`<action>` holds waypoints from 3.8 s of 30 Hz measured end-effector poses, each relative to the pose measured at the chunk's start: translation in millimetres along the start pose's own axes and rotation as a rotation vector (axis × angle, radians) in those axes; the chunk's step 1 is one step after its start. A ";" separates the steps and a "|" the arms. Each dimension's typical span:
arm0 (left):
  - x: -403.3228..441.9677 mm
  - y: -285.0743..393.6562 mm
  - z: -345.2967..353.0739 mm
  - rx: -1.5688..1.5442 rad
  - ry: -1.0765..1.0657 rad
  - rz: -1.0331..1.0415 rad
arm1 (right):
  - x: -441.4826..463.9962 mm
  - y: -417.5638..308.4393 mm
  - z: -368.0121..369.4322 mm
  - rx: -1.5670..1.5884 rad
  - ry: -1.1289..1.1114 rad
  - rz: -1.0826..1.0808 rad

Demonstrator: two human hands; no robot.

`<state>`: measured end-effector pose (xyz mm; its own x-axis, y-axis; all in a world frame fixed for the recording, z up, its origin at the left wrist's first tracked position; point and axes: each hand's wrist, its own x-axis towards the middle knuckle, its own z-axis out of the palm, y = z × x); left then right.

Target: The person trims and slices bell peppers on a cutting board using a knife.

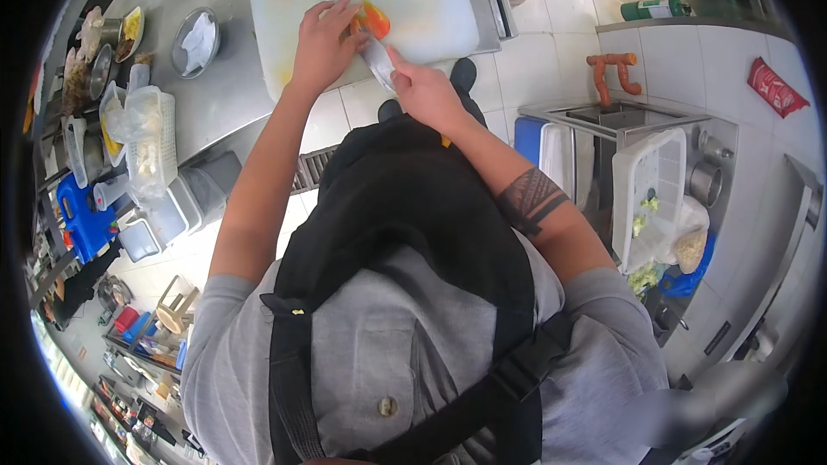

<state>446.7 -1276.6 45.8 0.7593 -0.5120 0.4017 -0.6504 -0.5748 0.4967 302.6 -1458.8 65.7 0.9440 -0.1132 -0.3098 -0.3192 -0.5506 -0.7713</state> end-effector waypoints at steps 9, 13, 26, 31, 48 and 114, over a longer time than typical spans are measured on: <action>24.3 -50.8 -2.2 0.018 -0.216 0.072 | 1.3 1.8 -6.3 0.025 0.030 -0.041; 21.3 -50.0 -15.7 0.076 -0.243 -0.013 | 3.9 16.6 0.7 0.001 0.057 -0.151; 193.7 205.7 11.7 -0.413 -0.470 0.267 | 24.0 48.4 14.7 0.083 0.182 -0.377; 280.4 145.9 102.4 0.061 -0.321 0.082 | 21.8 44.0 7.9 0.031 0.023 -0.261; -17.7 -9.4 -44.0 -0.062 -0.021 -0.637 | -8.9 -10.2 -59.5 -0.005 0.021 -0.182; -30.9 -11.6 -5.0 0.281 -0.373 -0.134 | -33.9 18.6 -45.1 0.054 -0.091 0.245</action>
<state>430.9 -1250.9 31.4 0.8101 -0.5859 0.0194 -0.5674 -0.7753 0.2774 268.5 -1502.5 87.0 0.8272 -0.1614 -0.5383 -0.5439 -0.4710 -0.6946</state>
